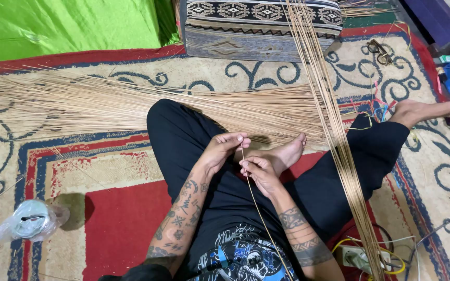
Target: Weaving thin wooden sticks together to form a bundle.
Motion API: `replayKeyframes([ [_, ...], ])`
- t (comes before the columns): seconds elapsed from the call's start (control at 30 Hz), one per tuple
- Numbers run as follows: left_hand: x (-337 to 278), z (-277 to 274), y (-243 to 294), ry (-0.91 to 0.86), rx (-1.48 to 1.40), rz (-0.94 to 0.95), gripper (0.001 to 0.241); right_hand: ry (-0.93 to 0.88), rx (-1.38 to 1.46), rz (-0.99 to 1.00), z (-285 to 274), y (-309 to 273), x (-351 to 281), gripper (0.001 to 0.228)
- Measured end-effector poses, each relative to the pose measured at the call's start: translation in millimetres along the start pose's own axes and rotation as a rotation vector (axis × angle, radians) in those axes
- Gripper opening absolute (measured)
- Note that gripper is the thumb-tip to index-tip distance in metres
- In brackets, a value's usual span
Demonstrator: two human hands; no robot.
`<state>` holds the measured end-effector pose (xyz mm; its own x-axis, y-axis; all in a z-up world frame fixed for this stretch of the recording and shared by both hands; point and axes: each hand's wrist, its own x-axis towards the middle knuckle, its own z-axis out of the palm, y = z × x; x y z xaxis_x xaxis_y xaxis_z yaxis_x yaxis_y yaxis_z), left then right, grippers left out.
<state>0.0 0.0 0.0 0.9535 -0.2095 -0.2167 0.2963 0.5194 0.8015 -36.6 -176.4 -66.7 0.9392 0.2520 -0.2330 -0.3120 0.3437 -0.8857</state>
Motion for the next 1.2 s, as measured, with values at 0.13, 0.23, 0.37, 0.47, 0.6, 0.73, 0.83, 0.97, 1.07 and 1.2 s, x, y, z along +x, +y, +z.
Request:
replayKeyframes([
  [0.13,6.4,-9.1,-10.6,0.016,-0.005,-0.008,0.028,-0.050,0.022,0.024,10.7,-10.9,-10.7,0.025],
  [0.23,17.5,-22.3,-23.8,0.044,-0.061,-0.022,0.022,-0.094,0.038,0.044,18.1,-22.0,-16.5,0.026],
  [0.37,13.2,-18.9,-18.2,0.002,-0.053,-0.031,0.025,-0.153,0.062,0.093,16.5,-22.5,-19.6,0.025],
  [0.47,11.7,-17.1,-13.7,-0.061,-0.034,-0.028,0.031,-0.164,0.081,0.129,14.0,-21.3,-19.9,0.021],
  [0.6,-6.1,-1.9,4.3,-0.193,0.059,-0.064,0.039,-0.118,0.088,0.146,5.7,-13.4,-13.3,0.016],
  [0.73,-16.5,9.1,9.9,-0.216,0.137,-0.105,0.045,-0.090,0.085,0.149,30.0,-53.8,-21.9,0.015],
  [0.83,-13.6,4.3,-2.8,-0.157,0.209,-0.072,0.033,0.018,0.066,0.134,33.4,-65.6,-22.9,0.016],
  [0.97,-26.9,-3.3,-8.9,-0.094,0.401,-0.099,0.017,0.124,0.005,0.086,9.5,-54.1,-7.8,0.020],
  [1.07,-47.6,4.0,-3.8,-0.171,0.349,-0.225,0.018,0.157,-0.104,0.070,21.7,-72.2,-13.7,0.021],
  [1.2,-50.2,2.6,-11.6,-0.194,0.270,-0.273,0.021,0.167,-0.257,0.056,49.0,-102.5,-28.7,0.019],
])
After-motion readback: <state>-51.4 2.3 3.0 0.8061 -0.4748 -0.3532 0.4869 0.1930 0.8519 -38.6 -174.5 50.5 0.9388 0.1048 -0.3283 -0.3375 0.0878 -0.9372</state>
